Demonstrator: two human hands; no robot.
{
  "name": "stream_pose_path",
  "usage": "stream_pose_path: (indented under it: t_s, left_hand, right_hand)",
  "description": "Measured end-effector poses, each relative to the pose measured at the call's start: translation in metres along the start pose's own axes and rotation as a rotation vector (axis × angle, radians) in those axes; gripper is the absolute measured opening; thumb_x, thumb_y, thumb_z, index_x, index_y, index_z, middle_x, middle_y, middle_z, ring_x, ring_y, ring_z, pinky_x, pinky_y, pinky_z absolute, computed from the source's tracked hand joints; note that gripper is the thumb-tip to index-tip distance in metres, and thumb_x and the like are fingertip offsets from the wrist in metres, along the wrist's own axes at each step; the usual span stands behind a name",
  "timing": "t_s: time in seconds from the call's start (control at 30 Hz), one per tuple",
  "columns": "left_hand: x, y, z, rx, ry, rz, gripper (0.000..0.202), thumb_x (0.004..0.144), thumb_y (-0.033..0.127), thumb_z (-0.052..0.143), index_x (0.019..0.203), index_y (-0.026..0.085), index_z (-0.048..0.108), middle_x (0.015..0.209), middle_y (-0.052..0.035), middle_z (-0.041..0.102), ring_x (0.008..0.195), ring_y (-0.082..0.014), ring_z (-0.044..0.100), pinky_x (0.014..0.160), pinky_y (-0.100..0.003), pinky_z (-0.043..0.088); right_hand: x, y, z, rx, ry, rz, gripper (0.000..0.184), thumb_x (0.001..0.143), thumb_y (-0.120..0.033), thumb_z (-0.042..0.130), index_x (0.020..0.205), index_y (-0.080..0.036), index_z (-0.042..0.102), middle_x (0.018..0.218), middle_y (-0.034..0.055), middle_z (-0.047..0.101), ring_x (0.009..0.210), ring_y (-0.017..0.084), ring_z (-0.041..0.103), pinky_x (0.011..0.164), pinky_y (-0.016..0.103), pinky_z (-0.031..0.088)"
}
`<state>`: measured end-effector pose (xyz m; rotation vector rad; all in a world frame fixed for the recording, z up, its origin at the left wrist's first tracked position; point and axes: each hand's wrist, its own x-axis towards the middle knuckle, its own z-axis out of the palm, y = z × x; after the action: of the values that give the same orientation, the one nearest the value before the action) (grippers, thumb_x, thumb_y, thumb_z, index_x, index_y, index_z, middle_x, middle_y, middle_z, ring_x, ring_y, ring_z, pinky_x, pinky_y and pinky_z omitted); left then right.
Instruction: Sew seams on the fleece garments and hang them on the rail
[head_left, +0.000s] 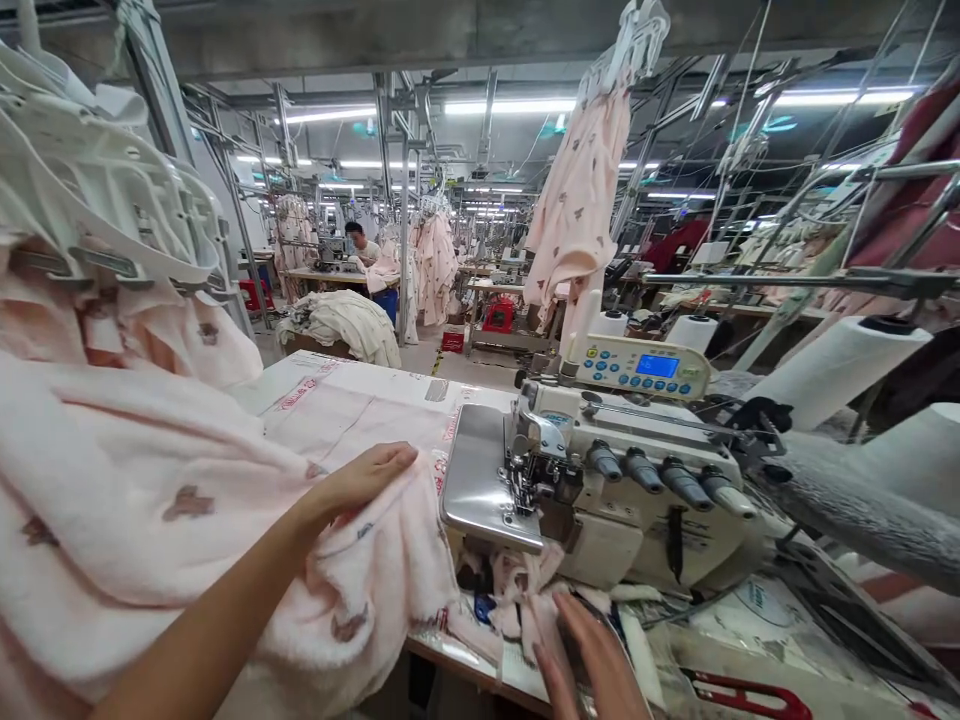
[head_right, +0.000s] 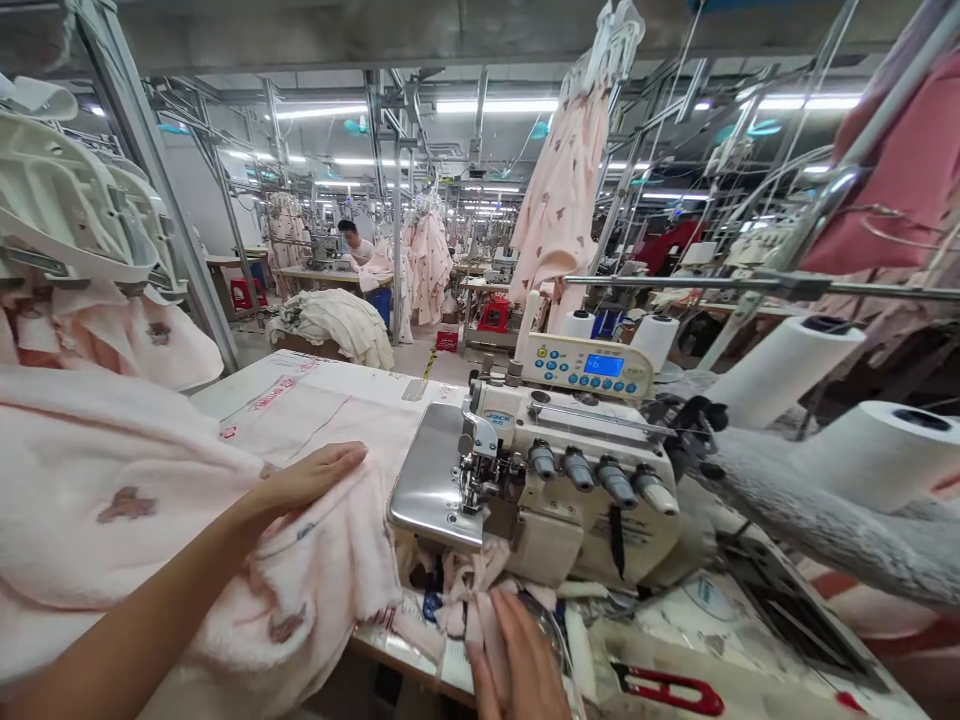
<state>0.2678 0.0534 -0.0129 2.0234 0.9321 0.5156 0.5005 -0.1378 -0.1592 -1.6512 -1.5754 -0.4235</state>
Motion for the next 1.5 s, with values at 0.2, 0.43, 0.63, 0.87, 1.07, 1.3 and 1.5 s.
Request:
stream_pose_path:
  t_s: [0.2, 0.43, 0.63, 0.87, 1.07, 1.3, 1.5]
  left_hand:
    - [-0.038, 0.014, -0.011, 0.003, -0.035, 0.009, 0.041, 0.083, 0.053, 0.037, 0.094, 0.018, 0.056, 0.095, -0.0031, 0.059, 0.091, -0.0185, 0.051, 0.084, -0.028, 0.040]
    - [-0.070, 0.014, 0.004, -0.097, 0.043, -0.030, 0.035, 0.074, 0.035, 0.059, 0.104, 0.018, 0.054, 0.100, -0.0022, 0.060, 0.096, -0.0190, 0.053, 0.086, -0.028, 0.041]
    - [-0.042, -0.010, -0.020, 0.100, 0.415, -0.093, 0.038, 0.076, 0.040, 0.051, 0.105, 0.016, 0.053, 0.103, -0.0066, 0.061, 0.095, -0.0220, 0.056, 0.086, -0.031, 0.044]
    - [-0.018, -0.010, -0.034, 0.643, 0.741, -0.113, 0.051, 0.080, 0.033, 0.046, 0.125, 0.010, 0.041, 0.133, -0.0183, 0.043, 0.126, -0.0373, 0.033, 0.103, -0.053, 0.025]
    - [-0.064, -0.018, 0.090, 0.439, 0.289, 0.300, 0.025, 0.087, 0.036, 0.042, 0.107, 0.028, 0.055, 0.113, -0.0055, 0.061, 0.105, -0.0211, 0.056, 0.089, -0.033, 0.047]
    - [-0.015, 0.006, 0.157, 0.502, -0.168, 0.260, 0.034, 0.090, 0.027, 0.035, 0.117, 0.021, 0.055, 0.116, -0.0109, 0.061, 0.106, -0.0243, 0.057, 0.091, -0.039, 0.045]
    - [0.018, 0.043, 0.174, 0.705, -0.381, -0.012, 0.042, 0.090, 0.035, 0.031, 0.123, 0.013, 0.046, 0.108, -0.0177, 0.063, 0.101, -0.0317, 0.059, 0.080, -0.042, 0.046]
  right_hand:
    - [0.019, -0.018, 0.027, -0.227, 0.015, -0.162, 0.051, 0.088, -0.055, 0.035, 0.117, -0.015, 0.048, 0.117, 0.0191, 0.054, 0.099, 0.031, 0.054, 0.078, 0.043, 0.045]
    - [0.028, -0.030, 0.030, -0.215, -0.202, -0.254, 0.048, 0.080, -0.054, 0.054, 0.109, -0.017, 0.057, 0.100, 0.0116, 0.062, 0.081, 0.029, 0.057, 0.072, 0.041, 0.041]
    - [0.044, -0.033, 0.041, -0.236, -0.281, -0.158, 0.009, 0.079, -0.015, 0.057, 0.086, -0.017, 0.062, 0.083, 0.0089, 0.064, 0.070, 0.025, 0.058, 0.063, 0.035, 0.041]
    - [0.045, -0.037, 0.029, -0.181, -0.129, -0.192, 0.014, 0.078, -0.011, 0.048, 0.070, -0.019, 0.057, 0.066, 0.0034, 0.060, 0.062, 0.018, 0.057, 0.056, 0.026, 0.042]
    - [-0.009, -0.007, -0.061, -0.167, 0.069, -0.160, 0.010, 0.085, -0.017, 0.045, 0.084, -0.021, 0.054, 0.071, 0.0031, 0.063, 0.065, 0.014, 0.062, 0.059, 0.023, 0.046]
    - [-0.088, 0.091, -0.143, -0.769, 0.225, 0.380, 0.046, 0.089, -0.053, 0.032, 0.090, -0.016, 0.060, 0.081, 0.0126, 0.065, 0.069, 0.026, 0.063, 0.055, 0.034, 0.048]
    - [-0.097, 0.081, -0.124, -0.663, 0.142, 0.416, 0.053, 0.091, -0.052, 0.027, 0.115, -0.012, 0.053, 0.113, 0.0195, 0.055, 0.098, 0.034, 0.057, 0.073, 0.047, 0.049]
